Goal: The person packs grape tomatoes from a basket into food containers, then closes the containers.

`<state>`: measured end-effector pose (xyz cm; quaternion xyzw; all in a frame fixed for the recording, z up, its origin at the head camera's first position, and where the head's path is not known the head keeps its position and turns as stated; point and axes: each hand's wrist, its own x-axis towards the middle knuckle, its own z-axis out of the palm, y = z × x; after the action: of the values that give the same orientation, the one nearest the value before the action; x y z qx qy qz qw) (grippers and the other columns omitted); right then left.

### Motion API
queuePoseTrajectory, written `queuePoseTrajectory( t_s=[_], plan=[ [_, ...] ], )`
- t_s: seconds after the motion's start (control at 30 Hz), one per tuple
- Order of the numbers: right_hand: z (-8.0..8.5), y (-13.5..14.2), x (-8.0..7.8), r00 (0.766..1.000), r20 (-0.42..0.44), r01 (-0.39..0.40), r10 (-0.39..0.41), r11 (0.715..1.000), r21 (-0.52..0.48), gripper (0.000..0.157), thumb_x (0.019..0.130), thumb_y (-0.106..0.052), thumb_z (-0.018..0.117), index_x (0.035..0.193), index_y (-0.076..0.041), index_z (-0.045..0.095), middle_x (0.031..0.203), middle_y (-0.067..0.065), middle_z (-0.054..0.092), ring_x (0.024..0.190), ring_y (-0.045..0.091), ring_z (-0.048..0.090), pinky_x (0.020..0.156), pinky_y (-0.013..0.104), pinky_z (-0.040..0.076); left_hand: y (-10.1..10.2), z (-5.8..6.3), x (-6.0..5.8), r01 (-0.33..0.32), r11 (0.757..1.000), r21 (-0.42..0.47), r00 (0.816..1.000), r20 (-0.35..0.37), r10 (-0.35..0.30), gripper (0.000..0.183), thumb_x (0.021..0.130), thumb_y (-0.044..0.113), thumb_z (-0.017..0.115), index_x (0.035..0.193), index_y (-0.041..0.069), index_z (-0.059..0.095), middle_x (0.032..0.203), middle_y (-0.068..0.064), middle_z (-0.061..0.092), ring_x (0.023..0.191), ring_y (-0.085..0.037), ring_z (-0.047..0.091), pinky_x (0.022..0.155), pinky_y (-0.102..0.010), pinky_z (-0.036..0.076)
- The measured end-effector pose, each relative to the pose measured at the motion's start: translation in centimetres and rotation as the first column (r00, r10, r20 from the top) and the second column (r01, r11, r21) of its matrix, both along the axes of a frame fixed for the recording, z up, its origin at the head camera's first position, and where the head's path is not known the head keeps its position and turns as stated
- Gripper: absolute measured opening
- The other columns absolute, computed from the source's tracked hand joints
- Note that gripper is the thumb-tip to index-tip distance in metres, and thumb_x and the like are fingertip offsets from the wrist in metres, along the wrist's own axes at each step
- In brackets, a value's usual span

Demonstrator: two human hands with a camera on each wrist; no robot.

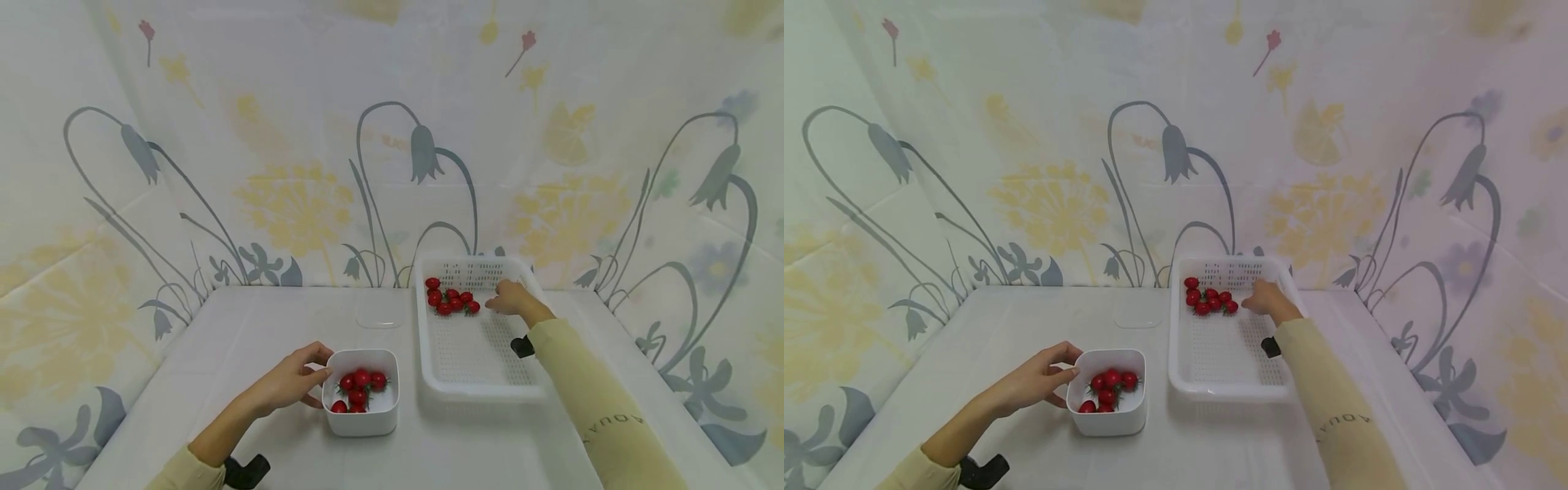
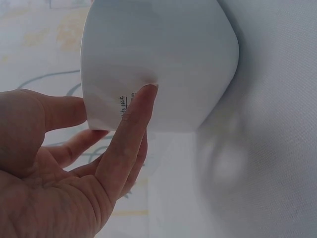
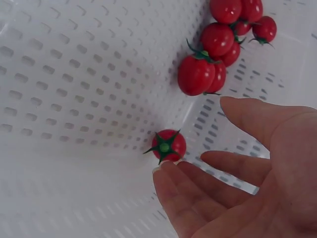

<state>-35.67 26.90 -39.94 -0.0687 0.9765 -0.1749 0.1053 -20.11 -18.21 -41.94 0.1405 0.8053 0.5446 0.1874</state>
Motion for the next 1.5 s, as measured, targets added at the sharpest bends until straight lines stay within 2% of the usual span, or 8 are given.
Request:
queuePoseTrajectory(
  t_s=[0.1,0.2,0.3,0.5,0.73,1.07,1.27,1.5],
  plan=[
    [-0.1,-0.2,-0.1,1.0,-0.003,0.001,-0.001,1.0,0.005,0.03,0.094,-0.017,0.061,0.094,0.013,0.059,0.093,0.026,0.063,0.092,0.038,0.061,0.085,0.047,0.054,0.0,0.0,0.0,0.002,1.0,0.0,1.0,0.002,-0.002,0.025,0.105,0.011,0.057,0.128,0.002,0.054,0.132,-0.023,0.054,0.111,-0.039,0.065,0.069,-0.048,0.064],
    [-0.2,-0.4,-0.2,1.0,0.001,0.004,-0.004,1.0,0.002,0.023,0.092,-0.014,0.062,0.076,0.001,0.055,0.074,0.011,0.055,0.074,0.026,0.049,0.07,0.039,0.047,0.0,0.0,0.0,0.003,1.0,0.003,1.0,0.0,-0.003,0.025,0.105,0.011,0.057,0.128,0.002,0.054,0.132,-0.022,0.054,0.111,-0.039,0.065,0.069,-0.048,0.064],
    [-0.4,-0.3,-0.3,1.0,0.004,0.006,-0.006,1.0,0.003,0.021,0.091,-0.012,0.064,0.086,0.008,0.061,0.085,0.019,0.064,0.08,0.029,0.057,0.074,0.041,0.053,0.0,0.0,0.0,0.005,1.0,0.003,1.0,-0.004,-0.005,0.025,0.104,0.011,0.058,0.128,0.002,0.054,0.131,-0.022,0.055,0.11,-0.039,0.065,0.069,-0.049,0.064],
    [-1.0,-0.3,-0.9,0.999,0.038,0.028,-0.027,0.999,-0.022,0.046,0.091,-0.012,0.069,0.123,0.02,0.058,0.124,0.036,0.061,0.113,0.047,0.059,0.092,0.049,0.057,0.0,0.1,0.1,0.0,1.0,-0.01,1.0,-0.003,0.0,0.026,0.104,0.011,0.058,0.128,0.003,0.055,0.131,-0.022,0.055,0.111,-0.039,0.065,0.069,-0.047,0.065],
    [-1.9,-0.9,-1.4,0.998,0.042,0.049,-0.044,0.992,-0.114,0.031,0.085,-0.007,0.074,0.108,0.012,0.068,0.1,0.023,0.069,0.079,0.026,0.066,0.069,0.033,0.061,0.1,0.4,0.1,-0.003,1.0,-0.029,1.0,-0.009,0.003,0.026,0.104,0.012,0.058,0.128,0.003,0.054,0.132,-0.022,0.055,0.11,-0.038,0.065,0.069,-0.044,0.065],
    [-2.1,-2.2,-1.1,0.996,0.087,0.001,0.012,0.99,-0.144,0.022,0.085,-0.013,0.081,0.096,0.004,0.072,0.088,0.011,0.07,0.08,0.02,0.063,0.071,0.03,0.058,0.0,0.3,0.0,-0.001,1.0,-0.03,1.0,-0.015,0.001,0.026,0.104,0.011,0.058,0.128,0.002,0.054,0.131,-0.022,0.055,0.11,-0.038,0.066,0.07,-0.047,0.065],
    [-1.6,-2.8,-0.3,0.982,0.185,0.014,0.05,0.943,-0.332,0.023,0.089,-0.011,0.078,0.101,0.008,0.072,0.095,0.013,0.074,0.081,0.018,0.072,0.083,0.039,0.063,0.0,0.4,0.0,0.001,1.0,-0.032,1.0,-0.014,-0.002,0.024,0.105,0.01,0.057,0.127,0.002,0.054,0.131,-0.023,0.055,0.111,-0.038,0.065,0.07,-0.046,0.065],
    [-1.0,-3.1,0.7,0.954,0.266,0.029,0.138,0.84,-0.541,0.028,0.094,-0.011,0.074,0.113,0.01,0.07,0.104,0.014,0.075,0.09,0.018,0.073,0.092,0.041,0.06,0.1,0.5,0.1,0.004,1.0,-0.029,1.0,-0.014,-0.004,0.024,0.105,0.01,0.056,0.128,0.002,0.054,0.132,-0.024,0.054,0.111,-0.039,0.065,0.071,-0.047,0.065]
  ],
)
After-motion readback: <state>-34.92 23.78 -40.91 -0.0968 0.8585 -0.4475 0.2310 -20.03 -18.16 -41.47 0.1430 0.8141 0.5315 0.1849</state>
